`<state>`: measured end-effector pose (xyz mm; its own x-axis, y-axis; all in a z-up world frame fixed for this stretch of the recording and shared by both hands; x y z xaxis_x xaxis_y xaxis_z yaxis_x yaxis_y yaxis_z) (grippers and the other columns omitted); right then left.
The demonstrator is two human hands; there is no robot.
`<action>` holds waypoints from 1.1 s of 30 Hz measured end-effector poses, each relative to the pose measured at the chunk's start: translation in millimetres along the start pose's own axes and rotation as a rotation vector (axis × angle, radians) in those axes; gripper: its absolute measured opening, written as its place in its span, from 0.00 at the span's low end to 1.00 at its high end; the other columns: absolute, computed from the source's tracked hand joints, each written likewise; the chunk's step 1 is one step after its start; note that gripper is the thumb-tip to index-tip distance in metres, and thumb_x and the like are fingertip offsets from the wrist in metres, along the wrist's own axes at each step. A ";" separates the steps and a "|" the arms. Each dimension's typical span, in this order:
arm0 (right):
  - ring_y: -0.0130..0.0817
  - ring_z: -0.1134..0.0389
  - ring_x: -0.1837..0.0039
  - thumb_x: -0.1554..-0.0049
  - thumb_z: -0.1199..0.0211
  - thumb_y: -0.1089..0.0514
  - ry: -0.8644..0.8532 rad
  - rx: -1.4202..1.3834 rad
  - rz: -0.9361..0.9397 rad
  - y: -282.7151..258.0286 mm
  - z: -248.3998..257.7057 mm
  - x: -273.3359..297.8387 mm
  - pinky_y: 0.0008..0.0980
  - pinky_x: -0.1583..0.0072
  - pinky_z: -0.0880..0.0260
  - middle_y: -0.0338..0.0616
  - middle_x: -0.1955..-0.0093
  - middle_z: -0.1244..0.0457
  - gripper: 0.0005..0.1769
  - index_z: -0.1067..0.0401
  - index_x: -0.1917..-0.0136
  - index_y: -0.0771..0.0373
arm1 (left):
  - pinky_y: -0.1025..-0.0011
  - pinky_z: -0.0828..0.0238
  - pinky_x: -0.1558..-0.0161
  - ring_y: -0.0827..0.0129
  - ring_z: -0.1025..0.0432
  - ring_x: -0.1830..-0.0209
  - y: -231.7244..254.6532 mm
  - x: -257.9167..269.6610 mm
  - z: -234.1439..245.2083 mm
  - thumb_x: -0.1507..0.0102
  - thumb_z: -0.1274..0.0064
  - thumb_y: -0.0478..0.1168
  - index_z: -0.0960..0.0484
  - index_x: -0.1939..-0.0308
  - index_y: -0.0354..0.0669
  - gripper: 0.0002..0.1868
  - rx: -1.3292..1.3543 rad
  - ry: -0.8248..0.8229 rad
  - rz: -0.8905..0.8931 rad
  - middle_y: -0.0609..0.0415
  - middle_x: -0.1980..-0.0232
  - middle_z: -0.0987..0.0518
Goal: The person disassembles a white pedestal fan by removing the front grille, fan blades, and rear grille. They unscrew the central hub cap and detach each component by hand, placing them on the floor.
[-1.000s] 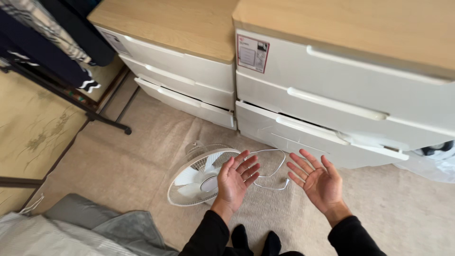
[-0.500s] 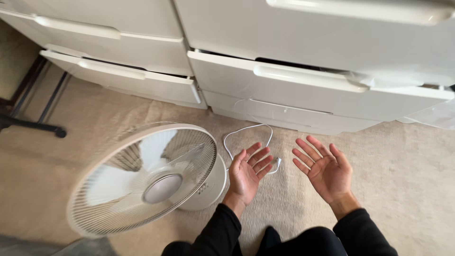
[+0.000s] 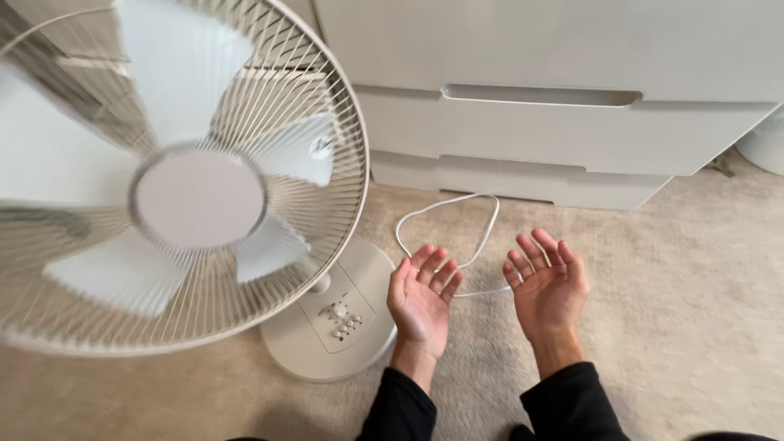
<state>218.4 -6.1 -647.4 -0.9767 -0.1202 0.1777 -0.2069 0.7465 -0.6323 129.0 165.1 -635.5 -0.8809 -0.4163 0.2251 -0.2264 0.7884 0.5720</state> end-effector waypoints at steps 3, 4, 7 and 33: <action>0.39 0.35 0.47 0.37 0.47 0.43 0.017 0.002 0.067 24.6 24.7 24.0 0.42 0.42 0.36 0.44 0.47 0.36 0.20 0.31 0.42 0.61 | 0.61 0.30 0.44 0.64 0.27 0.50 -6.7 19.3 32.5 0.35 0.56 0.56 0.23 0.48 0.44 0.22 0.035 0.009 -0.018 0.53 0.50 0.23; 0.38 0.35 0.48 0.37 0.47 0.43 0.036 -0.002 0.061 29.4 29.9 32.7 0.42 0.43 0.36 0.43 0.47 0.36 0.20 0.31 0.43 0.60 | 0.62 0.31 0.45 0.65 0.27 0.51 -7.2 23.8 38.4 0.35 0.56 0.56 0.23 0.49 0.45 0.21 -0.002 0.027 0.006 0.55 0.50 0.22; 0.37 0.35 0.49 0.38 0.48 0.44 0.039 0.011 0.017 34.7 41.6 70.1 0.40 0.44 0.36 0.42 0.49 0.36 0.19 0.32 0.45 0.59 | 0.64 0.31 0.48 0.68 0.27 0.52 -1.2 50.2 56.7 0.36 0.54 0.55 0.23 0.50 0.49 0.19 -0.110 0.072 0.055 0.59 0.50 0.21; 0.34 0.33 0.49 0.39 0.46 0.45 -0.462 0.476 0.074 16.4 -73.0 108.5 0.39 0.42 0.35 0.35 0.59 0.39 0.17 0.32 0.45 0.60 | 0.70 0.29 0.51 0.73 0.24 0.52 102.0 84.3 89.7 0.35 0.50 0.49 0.21 0.45 0.46 0.18 -0.651 0.011 -0.181 0.58 0.48 0.17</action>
<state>113.2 40.9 -583.4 -0.8914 -0.4267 -0.1529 -0.0374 0.4055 -0.9133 -5.7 251.1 -629.0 -0.8473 -0.5239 0.0869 -0.0707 0.2735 0.9593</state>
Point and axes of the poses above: each hand's wrist, its own x-axis away from the middle knuckle, its own z-axis out of the back of the hand, y = z × x, the point moved 5 cm from there along -x, towards the middle knuckle
